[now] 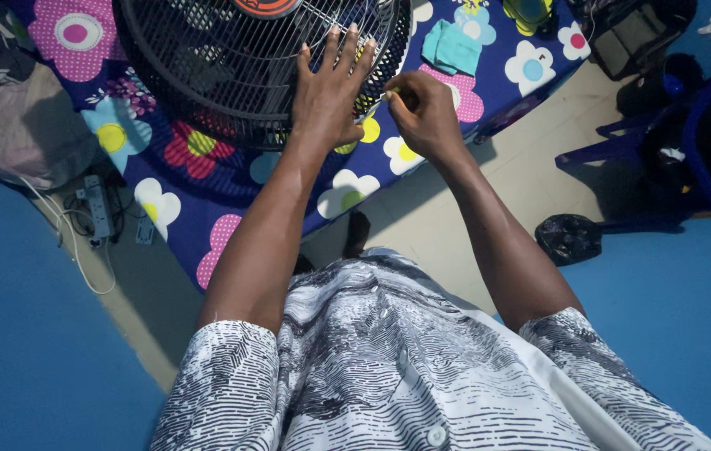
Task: The person services a standing electric fan on a bed. They hold the fan guard, unscrew fasteners using a screwdriver, remove and reposition the front grille, wipe parts with a cloth, and handle the fan pole while reassembling the guard.
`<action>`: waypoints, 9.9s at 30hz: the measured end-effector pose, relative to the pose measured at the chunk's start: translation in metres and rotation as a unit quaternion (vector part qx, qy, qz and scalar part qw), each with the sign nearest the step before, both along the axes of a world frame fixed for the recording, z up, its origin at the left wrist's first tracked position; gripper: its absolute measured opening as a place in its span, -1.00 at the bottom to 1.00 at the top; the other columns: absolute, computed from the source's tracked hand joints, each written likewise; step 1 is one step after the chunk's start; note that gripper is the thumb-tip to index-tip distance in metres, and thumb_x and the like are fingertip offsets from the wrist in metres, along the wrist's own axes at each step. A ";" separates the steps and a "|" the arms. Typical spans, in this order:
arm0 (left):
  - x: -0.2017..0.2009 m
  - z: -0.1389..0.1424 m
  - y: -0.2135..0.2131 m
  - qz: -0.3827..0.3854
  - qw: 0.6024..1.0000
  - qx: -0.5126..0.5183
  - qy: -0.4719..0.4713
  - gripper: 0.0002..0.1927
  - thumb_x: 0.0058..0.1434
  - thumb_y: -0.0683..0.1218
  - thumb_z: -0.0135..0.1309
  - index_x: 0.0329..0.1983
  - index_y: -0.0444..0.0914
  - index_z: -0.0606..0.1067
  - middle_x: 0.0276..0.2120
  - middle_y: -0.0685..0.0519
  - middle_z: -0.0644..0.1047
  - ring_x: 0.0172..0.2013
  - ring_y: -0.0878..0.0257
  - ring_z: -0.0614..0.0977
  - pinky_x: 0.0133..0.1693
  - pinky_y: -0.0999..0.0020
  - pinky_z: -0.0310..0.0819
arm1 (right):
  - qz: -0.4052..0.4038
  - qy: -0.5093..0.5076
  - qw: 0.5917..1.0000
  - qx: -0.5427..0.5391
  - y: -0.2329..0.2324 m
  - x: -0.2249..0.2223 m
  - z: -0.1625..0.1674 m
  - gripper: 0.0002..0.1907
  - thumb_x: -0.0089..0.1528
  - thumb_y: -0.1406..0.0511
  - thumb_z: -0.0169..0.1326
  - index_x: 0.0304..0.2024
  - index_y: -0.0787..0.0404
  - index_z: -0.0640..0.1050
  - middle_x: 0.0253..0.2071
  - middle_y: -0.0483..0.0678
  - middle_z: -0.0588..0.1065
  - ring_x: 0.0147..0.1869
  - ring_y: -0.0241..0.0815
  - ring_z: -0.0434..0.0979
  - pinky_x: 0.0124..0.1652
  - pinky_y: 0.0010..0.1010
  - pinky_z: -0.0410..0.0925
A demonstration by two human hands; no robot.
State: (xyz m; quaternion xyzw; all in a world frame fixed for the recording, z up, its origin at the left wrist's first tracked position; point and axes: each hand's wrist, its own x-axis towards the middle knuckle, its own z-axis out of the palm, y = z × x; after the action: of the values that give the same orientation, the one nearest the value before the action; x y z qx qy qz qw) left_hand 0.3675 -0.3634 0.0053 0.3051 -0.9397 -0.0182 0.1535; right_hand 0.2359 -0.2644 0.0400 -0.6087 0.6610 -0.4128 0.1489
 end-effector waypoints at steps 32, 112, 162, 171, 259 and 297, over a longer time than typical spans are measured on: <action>0.000 0.000 0.000 0.001 1.000 0.000 -0.001 0.14 -0.44 0.06 0.27 0.26 -0.14 -0.02 0.22 -0.09 -0.01 0.21 -0.02 -0.01 0.07 -0.21 -0.08 | 0.010 0.041 0.999 -0.015 0.000 0.003 0.002 -0.88 0.08 0.42 -0.03 -0.34 0.33 0.47 -0.48 0.01 0.40 -0.49 -0.26 0.39 -0.47 -0.49 0.26; 0.001 -0.034 0.000 0.024 0.999 0.000 -0.042 0.06 -0.33 -0.12 0.23 0.27 -0.09 -0.04 0.23 -0.03 -0.01 0.21 0.03 0.01 0.07 -0.15 -0.10 | 0.214 0.314 0.925 0.016 -0.025 0.010 0.011 -0.86 0.00 0.47 -0.11 -0.42 0.42 0.44 -0.40 0.21 0.40 -0.33 0.16 0.40 -0.33 -0.17 0.29; 0.019 -0.011 0.002 0.024 0.998 -0.051 -0.004 0.10 -0.39 -0.09 0.27 0.27 -0.09 0.00 0.23 -0.05 0.02 0.21 0.02 0.04 0.06 -0.16 -0.06 | 0.236 0.325 0.911 0.096 -0.038 0.010 0.025 -0.88 -0.09 0.49 -0.11 -0.52 0.35 0.45 -0.57 0.23 0.37 -0.46 0.20 0.40 -0.44 -0.15 0.29; 0.022 0.000 0.005 0.015 1.000 -0.010 -0.023 0.10 -0.40 -0.08 0.25 0.26 -0.11 -0.01 0.22 -0.04 0.01 0.21 0.03 0.02 0.06 -0.15 -0.07 | 0.218 0.360 0.903 0.087 -0.039 0.018 0.028 -0.88 -0.01 0.43 -0.08 -0.46 0.37 0.46 -0.59 0.23 0.38 -0.50 0.19 0.41 -0.49 -0.14 0.30; 0.037 0.095 0.075 0.031 0.998 -0.043 0.020 -0.08 -0.20 0.13 0.13 0.24 -0.11 0.03 0.20 -0.08 0.06 0.18 -0.03 0.08 0.03 -0.22 -0.03 | 0.087 0.294 0.952 -0.026 0.058 0.034 0.103 -0.73 0.09 0.23 -0.07 -0.30 0.33 0.30 -0.48 0.16 0.40 -0.38 0.18 0.38 -0.46 -0.08 0.25; 0.110 0.068 -0.015 -0.043 0.998 0.006 -0.035 0.17 -0.49 0.05 0.26 0.24 -0.22 -0.04 0.19 -0.30 -0.05 0.18 -0.30 -0.08 0.04 -0.36 -0.22 | -0.057 0.356 0.931 0.052 -0.016 0.142 0.084 -0.76 0.17 0.25 -0.07 -0.51 0.28 0.40 -0.65 0.15 0.35 -0.54 0.18 0.34 -0.54 -0.08 0.17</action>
State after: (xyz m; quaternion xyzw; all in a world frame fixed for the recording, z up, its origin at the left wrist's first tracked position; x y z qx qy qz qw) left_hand 0.4775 -0.3783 0.0731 0.2654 -0.9567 -0.0193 0.1175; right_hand 0.3781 -0.2808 0.1239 -0.6682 0.7249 -0.1420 -0.0887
